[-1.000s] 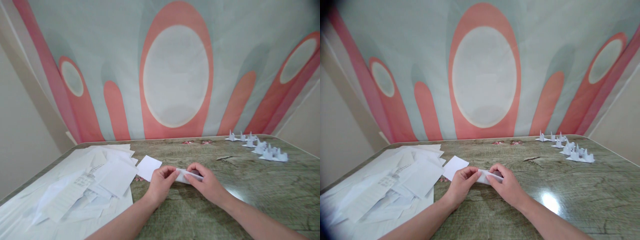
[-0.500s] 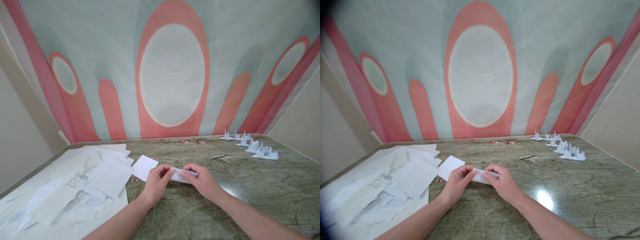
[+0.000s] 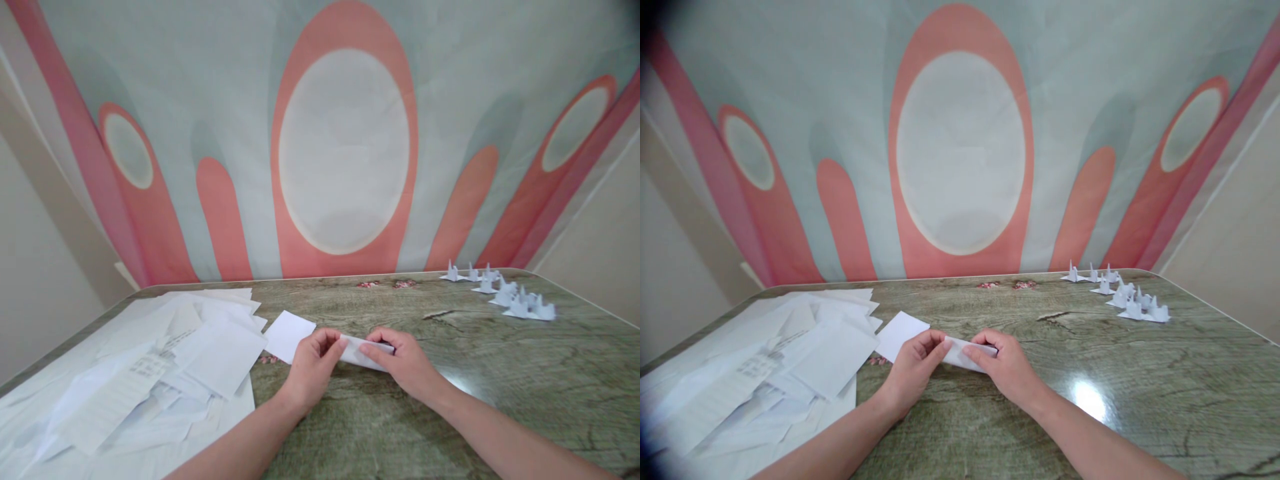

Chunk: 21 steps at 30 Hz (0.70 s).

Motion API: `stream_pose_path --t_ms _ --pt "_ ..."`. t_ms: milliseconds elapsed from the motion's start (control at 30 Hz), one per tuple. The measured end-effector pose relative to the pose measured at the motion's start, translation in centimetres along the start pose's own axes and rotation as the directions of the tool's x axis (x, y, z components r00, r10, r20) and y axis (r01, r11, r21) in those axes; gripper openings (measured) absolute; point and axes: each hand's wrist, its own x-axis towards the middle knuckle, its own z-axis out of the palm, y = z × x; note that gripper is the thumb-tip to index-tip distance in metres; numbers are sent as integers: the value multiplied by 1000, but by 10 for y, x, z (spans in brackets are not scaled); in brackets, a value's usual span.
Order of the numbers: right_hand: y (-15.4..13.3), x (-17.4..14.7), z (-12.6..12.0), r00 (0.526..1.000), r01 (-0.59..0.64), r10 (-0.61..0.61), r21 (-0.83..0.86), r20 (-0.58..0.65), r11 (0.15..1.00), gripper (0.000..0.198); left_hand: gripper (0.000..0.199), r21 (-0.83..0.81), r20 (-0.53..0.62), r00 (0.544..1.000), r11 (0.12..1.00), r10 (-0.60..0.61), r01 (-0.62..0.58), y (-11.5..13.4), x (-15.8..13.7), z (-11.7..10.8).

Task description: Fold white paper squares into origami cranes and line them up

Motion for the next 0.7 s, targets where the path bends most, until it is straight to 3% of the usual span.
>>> stream_pose_path --t_ms 333,700 --pt "-3 0 0 995 99 -98 -36 33 994 27 25 94 86 996 995 11 -19 -1 -2 0" --pt "-2 0 -1 996 83 -81 -44 38 996 25 26 113 10 999 993 31 -32 0 -1 0"
